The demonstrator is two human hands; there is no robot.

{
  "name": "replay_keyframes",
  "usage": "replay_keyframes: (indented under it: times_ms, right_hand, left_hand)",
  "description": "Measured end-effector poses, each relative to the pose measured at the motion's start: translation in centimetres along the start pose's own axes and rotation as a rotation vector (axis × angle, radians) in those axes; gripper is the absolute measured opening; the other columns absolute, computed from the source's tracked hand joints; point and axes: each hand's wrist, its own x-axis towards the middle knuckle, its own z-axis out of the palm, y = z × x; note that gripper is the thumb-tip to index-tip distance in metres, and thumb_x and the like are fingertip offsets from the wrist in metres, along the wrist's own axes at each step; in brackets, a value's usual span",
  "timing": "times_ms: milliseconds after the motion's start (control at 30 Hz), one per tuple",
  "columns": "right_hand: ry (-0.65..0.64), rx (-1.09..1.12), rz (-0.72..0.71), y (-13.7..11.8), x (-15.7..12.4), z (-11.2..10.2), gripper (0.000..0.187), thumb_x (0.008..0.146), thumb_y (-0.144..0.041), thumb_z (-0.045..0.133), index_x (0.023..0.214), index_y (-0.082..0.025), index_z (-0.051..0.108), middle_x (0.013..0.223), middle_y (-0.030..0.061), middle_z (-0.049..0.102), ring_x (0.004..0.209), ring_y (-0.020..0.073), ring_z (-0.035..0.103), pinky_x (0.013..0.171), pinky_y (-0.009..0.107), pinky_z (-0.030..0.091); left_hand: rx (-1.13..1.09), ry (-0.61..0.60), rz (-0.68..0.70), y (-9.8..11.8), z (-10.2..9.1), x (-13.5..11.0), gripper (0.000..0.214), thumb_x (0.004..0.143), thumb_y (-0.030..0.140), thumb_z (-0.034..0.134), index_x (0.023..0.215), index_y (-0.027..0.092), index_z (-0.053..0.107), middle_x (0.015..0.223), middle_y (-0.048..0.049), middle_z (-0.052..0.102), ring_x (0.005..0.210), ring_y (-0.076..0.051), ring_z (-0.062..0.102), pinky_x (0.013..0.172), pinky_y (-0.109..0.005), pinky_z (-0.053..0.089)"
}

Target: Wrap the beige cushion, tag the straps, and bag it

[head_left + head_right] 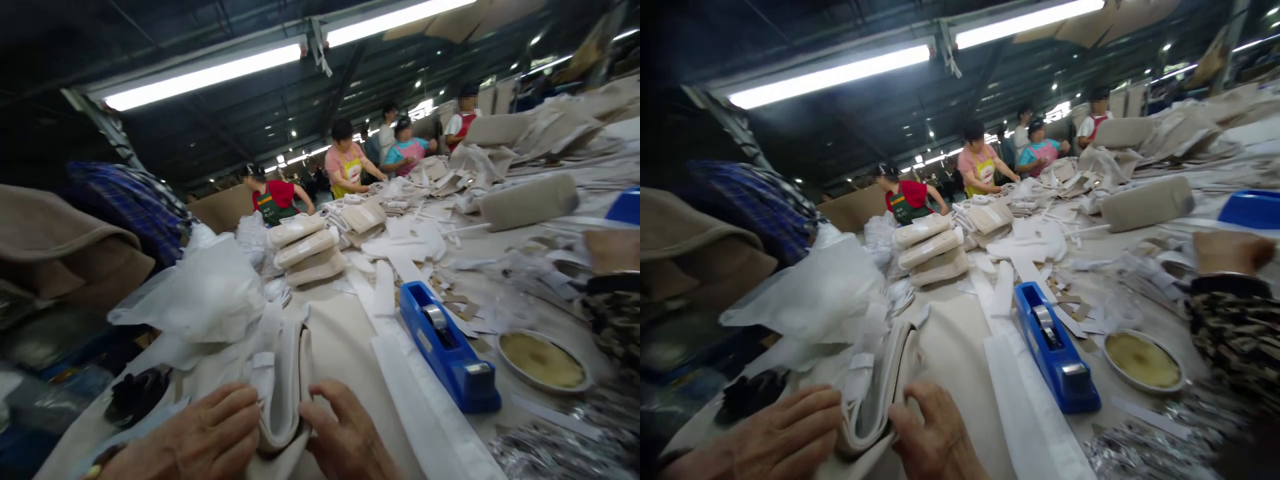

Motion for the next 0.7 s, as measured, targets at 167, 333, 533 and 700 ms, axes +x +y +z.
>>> replay_keyframes:
  times_ms: [167, 333, 533, 700]
  right_hand:
    - [-0.167, 0.198, -0.281, -1.2, 7.5, 2.4, 0.02, 0.084, -0.029, 0.06, 0.1, -0.018, 0.053, 0.097, 0.0062, 0.064, 0.095, 0.0201, 0.058, 0.083, 0.035, 0.049]
    - [-0.132, 0.283, -0.458, -3.1, 11.4, 7.7, 0.018, 0.091, -0.027, 0.047, 0.106, -0.017, 0.048, 0.101, 0.01, 0.062, 0.099, 0.0196, 0.057, 0.084, 0.033, 0.049]
    - [-0.26, 0.204, -0.596, -4.3, 13.6, 11.6, 0.028, 0.089, -0.026, 0.049, 0.116, -0.017, 0.048, 0.109, 0.0117, 0.058, 0.103, 0.0224, 0.055, 0.084, 0.034, 0.048]
    - [-0.378, 0.198, -0.631, -4.4, 14.7, 13.1, 0.041, 0.084, -0.023, 0.057, 0.122, -0.016, 0.044, 0.112, 0.0117, 0.053, 0.103, 0.0236, 0.05, 0.086, 0.037, 0.044]
  left_hand:
    - [0.162, -0.107, -0.039, -0.9, -3.3, -5.0, 0.031, 0.08, 0.002, 0.04, 0.104, 0.015, 0.054, 0.104, -0.0066, 0.065, 0.098, -0.017, 0.059, 0.097, -0.029, 0.045]
    - [0.194, 0.021, -0.273, -0.6, -3.8, -12.4, 0.061, 0.071, 0.002, 0.038, 0.131, 0.006, 0.029, 0.135, -0.0181, 0.046, 0.133, -0.024, 0.033, 0.103, -0.038, 0.041]
    - [0.258, 0.283, -0.388, -0.7, -1.1, -18.0, 0.053, 0.084, 0.029, 0.044, 0.134, 0.015, 0.033, 0.144, -0.0145, 0.036, 0.132, -0.026, 0.035, 0.1, -0.04, 0.044]
    - [0.34, 0.307, -0.551, -1.5, 1.2, -18.6, 0.081, 0.077, 0.058, 0.057, 0.136, 0.01, 0.029, 0.135, -0.0176, 0.048, 0.125, -0.027, 0.044, 0.1, -0.04, 0.043]
